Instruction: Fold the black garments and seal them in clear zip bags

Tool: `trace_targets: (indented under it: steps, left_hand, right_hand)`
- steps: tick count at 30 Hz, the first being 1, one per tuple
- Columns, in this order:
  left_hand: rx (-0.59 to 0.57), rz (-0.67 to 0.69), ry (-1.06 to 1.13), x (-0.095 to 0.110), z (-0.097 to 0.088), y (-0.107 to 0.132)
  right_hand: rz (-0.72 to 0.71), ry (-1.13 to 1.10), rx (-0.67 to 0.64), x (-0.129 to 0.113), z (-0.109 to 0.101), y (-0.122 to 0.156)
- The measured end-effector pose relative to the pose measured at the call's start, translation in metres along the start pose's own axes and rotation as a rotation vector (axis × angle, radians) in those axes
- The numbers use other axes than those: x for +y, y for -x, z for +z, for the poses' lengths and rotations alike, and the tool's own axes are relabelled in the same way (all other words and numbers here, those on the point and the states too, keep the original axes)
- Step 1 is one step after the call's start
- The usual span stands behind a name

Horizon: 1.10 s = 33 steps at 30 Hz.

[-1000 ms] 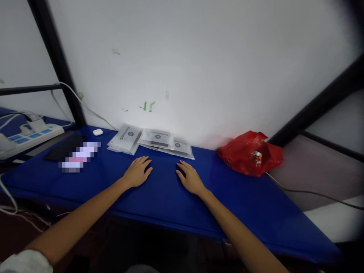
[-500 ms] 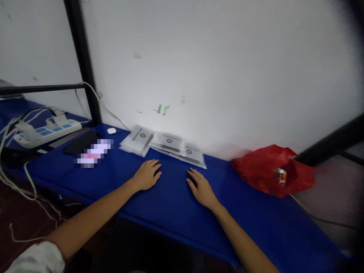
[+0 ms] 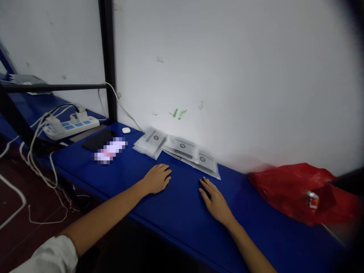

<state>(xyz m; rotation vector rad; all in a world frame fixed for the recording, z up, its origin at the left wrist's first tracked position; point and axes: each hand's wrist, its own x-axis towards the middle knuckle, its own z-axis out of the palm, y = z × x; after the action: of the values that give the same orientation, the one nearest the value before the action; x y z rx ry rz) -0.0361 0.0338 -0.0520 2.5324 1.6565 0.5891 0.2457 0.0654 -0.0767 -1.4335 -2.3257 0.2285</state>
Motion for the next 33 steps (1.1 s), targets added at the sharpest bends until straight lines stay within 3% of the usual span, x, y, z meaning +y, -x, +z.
trace_targets:
  steps: [6, 14, 33]
  left_hand:
    - [0.142, 0.012, -0.2, -0.018, -0.014, -0.006]
    - [0.093, -0.089, -0.417, -0.052, -0.026, -0.015]
    - [0.054, -0.056, -0.449, -0.065, -0.03, -0.025]
  right_hand:
    - [-0.005, -0.015, 0.017, 0.002, 0.001, 0.0]
    - [0.0, -0.012, 0.011, 0.004, 0.002, -0.001]
    - [-0.002, -0.051, 0.025, 0.005, 0.002, 0.001]
